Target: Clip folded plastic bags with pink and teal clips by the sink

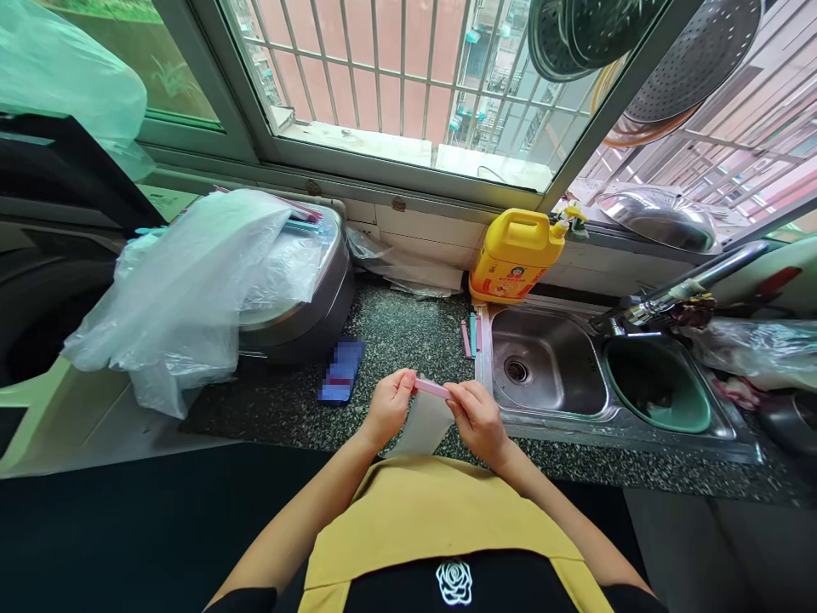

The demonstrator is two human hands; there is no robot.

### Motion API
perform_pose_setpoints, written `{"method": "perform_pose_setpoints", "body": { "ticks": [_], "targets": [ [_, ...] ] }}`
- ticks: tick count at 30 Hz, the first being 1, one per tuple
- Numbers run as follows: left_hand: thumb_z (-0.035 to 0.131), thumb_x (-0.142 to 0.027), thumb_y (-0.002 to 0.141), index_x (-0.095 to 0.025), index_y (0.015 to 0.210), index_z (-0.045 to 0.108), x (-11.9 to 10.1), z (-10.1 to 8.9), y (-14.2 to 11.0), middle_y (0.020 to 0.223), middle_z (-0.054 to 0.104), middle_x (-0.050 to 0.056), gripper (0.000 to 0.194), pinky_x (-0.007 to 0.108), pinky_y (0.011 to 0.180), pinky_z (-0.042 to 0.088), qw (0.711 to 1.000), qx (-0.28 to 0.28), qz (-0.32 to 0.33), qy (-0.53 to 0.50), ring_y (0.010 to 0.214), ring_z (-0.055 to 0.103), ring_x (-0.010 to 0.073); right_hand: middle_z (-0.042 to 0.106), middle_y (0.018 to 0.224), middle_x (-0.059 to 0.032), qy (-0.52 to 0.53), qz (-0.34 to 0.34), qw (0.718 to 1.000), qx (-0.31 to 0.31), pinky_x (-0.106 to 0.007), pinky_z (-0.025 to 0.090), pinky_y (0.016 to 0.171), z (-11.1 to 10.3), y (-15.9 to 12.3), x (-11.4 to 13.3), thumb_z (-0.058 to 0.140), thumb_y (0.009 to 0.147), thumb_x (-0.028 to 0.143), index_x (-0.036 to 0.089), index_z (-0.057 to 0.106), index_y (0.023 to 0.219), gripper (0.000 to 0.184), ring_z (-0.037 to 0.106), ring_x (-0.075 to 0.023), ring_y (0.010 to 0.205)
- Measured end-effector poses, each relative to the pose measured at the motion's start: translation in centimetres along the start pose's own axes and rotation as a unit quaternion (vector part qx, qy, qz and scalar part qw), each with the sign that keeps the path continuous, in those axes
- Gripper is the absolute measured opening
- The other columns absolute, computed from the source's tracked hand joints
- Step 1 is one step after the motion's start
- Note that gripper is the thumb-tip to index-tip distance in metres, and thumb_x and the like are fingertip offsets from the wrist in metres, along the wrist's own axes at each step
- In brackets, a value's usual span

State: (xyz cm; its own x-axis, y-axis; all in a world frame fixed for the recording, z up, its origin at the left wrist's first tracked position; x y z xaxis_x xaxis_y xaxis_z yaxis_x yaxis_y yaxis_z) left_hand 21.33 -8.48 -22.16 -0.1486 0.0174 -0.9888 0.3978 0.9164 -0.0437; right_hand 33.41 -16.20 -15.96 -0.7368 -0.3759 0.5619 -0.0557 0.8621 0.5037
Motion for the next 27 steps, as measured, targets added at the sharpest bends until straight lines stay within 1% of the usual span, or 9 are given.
{"method": "perform_pose_setpoints", "body": {
  "ticks": [6,9,11,14,16,19,23,25,27],
  "targets": [
    [0.032,-0.049,0.085,-0.017,0.061,0.043,0.6,0.2,0.4,0.058,0.041,-0.001,0.041,0.023,0.053,0.036,1.000,0.011,-0.017,-0.010,0.056,0.039,0.0111,0.060,0.082,-0.0078,-0.009,0.000,1.000,-0.001,-0.032,0.048,0.067,-0.1,-0.1,0.0,0.043,0.086,0.014,0.021,0.056,0.110,0.028,0.054,-0.0190,0.076],
    [0.030,-0.046,0.085,-0.017,0.061,0.047,1.3,-0.1,1.4,0.061,0.047,0.001,0.042,0.025,0.060,0.040,0.996,0.051,0.002,0.066,0.061,0.044,0.0133,0.059,0.082,-0.0079,-0.019,0.003,1.000,0.010,-0.031,0.046,0.068,1.1,-0.4,-0.9,0.044,0.086,0.014,0.019,0.056,0.108,0.025,0.053,-0.0190,0.077],
    [0.032,-0.044,0.085,-0.017,0.063,0.054,2.5,-0.9,2.3,0.070,0.054,0.003,0.041,0.031,0.074,0.042,0.980,0.065,0.026,0.189,0.073,0.048,0.0164,0.059,0.080,-0.0079,-0.033,0.011,0.999,0.034,-0.031,0.045,0.067,3.0,-0.6,-2.3,0.043,0.087,0.015,0.017,0.057,0.103,0.022,0.053,-0.0191,0.076],
    [0.038,-0.042,0.085,-0.019,0.073,0.061,5.6,-2.4,3.7,0.087,0.060,0.005,0.034,0.048,0.096,0.028,0.930,0.057,0.033,0.362,0.093,0.048,0.0211,0.058,0.076,-0.0080,-0.062,0.012,0.995,0.073,-0.030,0.044,0.065,7.1,-0.7,-4.8,0.041,0.088,0.017,0.014,0.059,0.096,0.020,0.051,-0.0191,0.072],
    [0.037,-0.041,0.086,-0.021,0.077,0.063,8.0,-3.1,4.4,0.091,0.061,0.005,0.034,0.054,0.099,0.021,0.908,0.061,0.013,0.414,0.099,0.047,0.0227,0.057,0.073,-0.0079,-0.085,0.004,0.992,0.091,-0.030,0.044,0.064,9.7,-0.7,-6.2,0.040,0.088,0.018,0.013,0.060,0.092,0.021,0.050,-0.0187,0.070],
    [0.036,-0.042,0.087,-0.020,0.078,0.063,10.5,-3.6,5.0,0.090,0.062,0.006,0.036,0.053,0.096,0.026,0.898,0.065,-0.021,0.435,0.098,0.049,0.0232,0.056,0.071,-0.0076,-0.109,0.002,0.988,0.105,-0.029,0.043,0.063,12.0,-0.6,-7.4,0.039,0.088,0.018,0.013,0.061,0.087,0.022,0.048,-0.0184,0.068],
    [0.036,-0.040,0.085,-0.018,0.072,0.062,10.6,-3.4,5.0,0.082,0.062,0.008,0.037,0.043,0.090,0.035,0.924,0.037,0.002,0.380,0.090,0.051,0.0220,0.056,0.072,-0.0069,-0.091,0.001,0.991,0.096,-0.028,0.043,0.064,11.9,-0.7,-7.5,0.039,0.088,0.019,0.014,0.061,0.090,0.022,0.049,-0.0177,0.069],
    [0.034,-0.043,0.084,-0.017,0.065,0.058,10.0,-2.9,4.7,0.074,0.060,0.007,0.040,0.037,0.082,0.039,0.953,0.032,0.018,0.300,0.082,0.052,0.0204,0.057,0.073,-0.0067,-0.067,0.003,0.994,0.081,-0.028,0.044,0.065,10.9,-0.9,-7.0,0.040,0.089,0.020,0.015,0.060,0.093,0.021,0.050,-0.0174,0.070],
    [0.030,-0.051,0.082,-0.018,0.060,0.052,9.7,-2.2,4.2,0.067,0.057,0.005,0.045,0.033,0.073,0.041,0.982,0.037,-0.002,0.186,0.073,0.052,0.0185,0.057,0.074,-0.0067,-0.046,0.003,0.997,0.065,-0.029,0.044,0.065,9.8,-1.1,-6.4,0.041,0.088,0.019,0.015,0.059,0.096,0.021,0.050,-0.0173,0.071]
  ]
}}
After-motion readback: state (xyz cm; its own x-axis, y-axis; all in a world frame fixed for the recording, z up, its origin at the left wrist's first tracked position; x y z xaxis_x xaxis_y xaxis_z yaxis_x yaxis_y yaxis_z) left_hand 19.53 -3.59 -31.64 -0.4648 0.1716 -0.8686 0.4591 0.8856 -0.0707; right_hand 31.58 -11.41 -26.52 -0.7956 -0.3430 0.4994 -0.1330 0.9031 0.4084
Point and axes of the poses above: each hand's wrist, its own y-axis towards the middle knuckle, its own z-axis out of the palm, x = y × z, the point moved 8 cm from there along y, towards the middle knuckle
